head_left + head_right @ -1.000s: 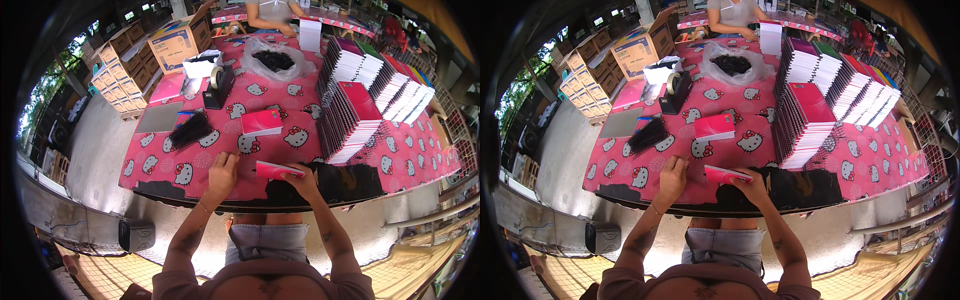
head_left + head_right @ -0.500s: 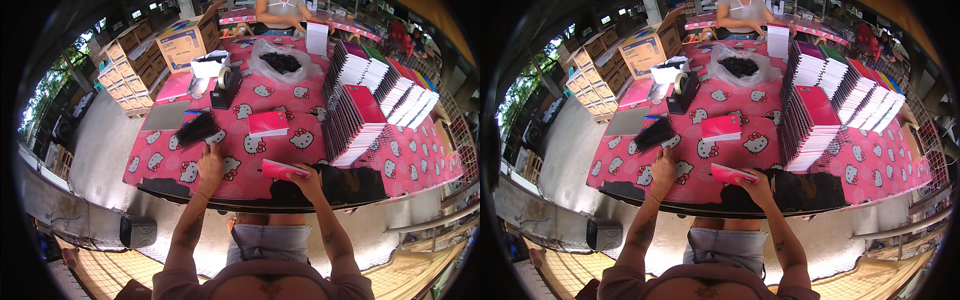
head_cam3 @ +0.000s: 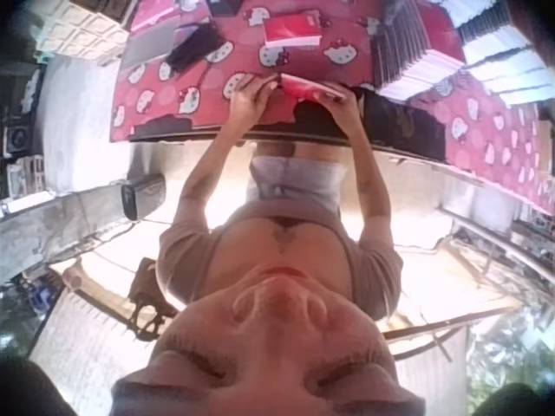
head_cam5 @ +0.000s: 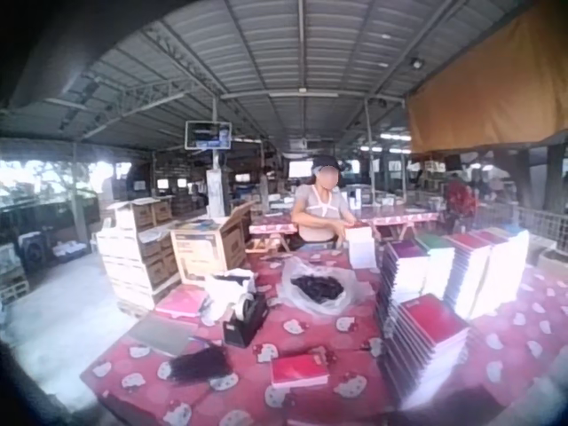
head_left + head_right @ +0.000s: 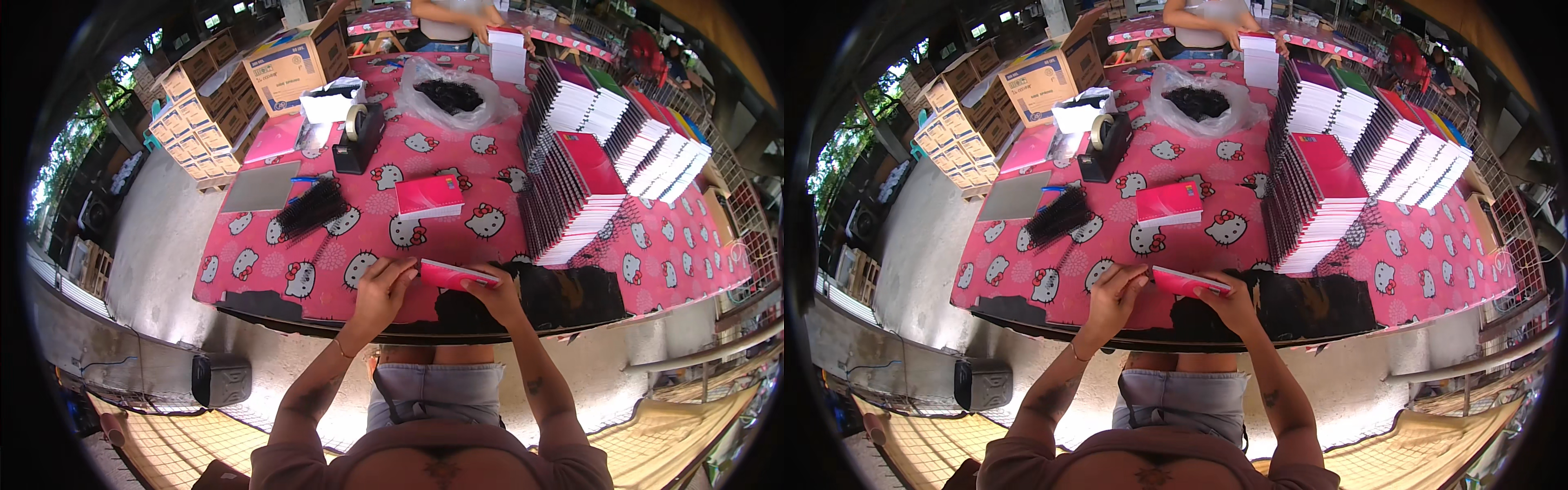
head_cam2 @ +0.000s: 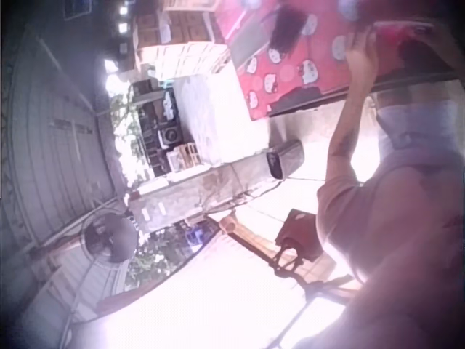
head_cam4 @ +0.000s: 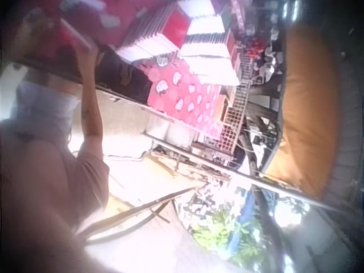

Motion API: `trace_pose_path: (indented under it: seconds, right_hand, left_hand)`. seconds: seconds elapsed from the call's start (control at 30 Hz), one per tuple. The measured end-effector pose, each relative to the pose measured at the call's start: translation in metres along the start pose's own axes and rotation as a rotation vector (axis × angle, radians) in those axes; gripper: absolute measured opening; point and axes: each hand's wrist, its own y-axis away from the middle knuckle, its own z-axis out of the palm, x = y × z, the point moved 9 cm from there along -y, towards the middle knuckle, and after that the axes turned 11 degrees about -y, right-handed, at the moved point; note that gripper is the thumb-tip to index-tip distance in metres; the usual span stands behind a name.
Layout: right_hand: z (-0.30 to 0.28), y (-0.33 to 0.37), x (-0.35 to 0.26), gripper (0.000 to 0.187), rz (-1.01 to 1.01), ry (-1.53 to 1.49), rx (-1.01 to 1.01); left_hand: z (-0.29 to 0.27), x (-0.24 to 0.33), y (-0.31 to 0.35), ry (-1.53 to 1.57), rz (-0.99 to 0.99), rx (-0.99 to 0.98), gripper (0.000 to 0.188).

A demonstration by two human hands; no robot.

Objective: The person places small white labels or cards into pink notebooks and then stacks the notebooks on the table.

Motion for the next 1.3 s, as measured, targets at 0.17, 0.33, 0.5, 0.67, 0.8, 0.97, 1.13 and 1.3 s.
trace_pose_path:
  seconds: [0.17,0.33,0.5,0.67,0.8,0.97,1.13,1.3]
  right_hand:
    - [-0.003,0.000,0.007,0.029,0.006,0.004,0.014]
    - [-0.002,0.000,0.008,0.028,0.019,0.007,-0.030]
    - [-0.002,0.000,0.004,0.026,-0.001,-0.012,-0.032]
    - [-0.004,-0.002,0.006,0.027,0.028,0.027,-0.021]
    - [-0.010,0.002,0.011,0.029,0.008,0.044,-0.012]
    - [0.005,0.007,0.005,0.026,-0.019,0.008,0.045]
    - [0.007,0.008,0.010,0.028,-0.006,0.041,0.027]
    - [0.009,0.011,-0.014,0.027,-0.047,0.016,0.001]
  left_hand:
    - [0.000,0.002,-0.008,0.030,-0.030,-0.065,0.020]
    - [0.010,-0.006,-0.012,-0.012,0.004,-0.090,0.021]
    - [0.008,0.011,-0.027,0.039,0.127,-0.137,0.020]
    - [0.038,-0.016,-0.027,0.049,0.086,-0.517,0.027]
    - [0.032,0.009,-0.033,-0.264,0.177,-0.494,0.044]
    - [0.056,0.026,0.014,-0.596,0.177,-0.298,0.080]
    - [0.029,0.017,0.000,-0.543,0.114,-0.254,0.050]
    - [0.006,0.026,-0.029,-0.142,0.192,-0.220,0.013]
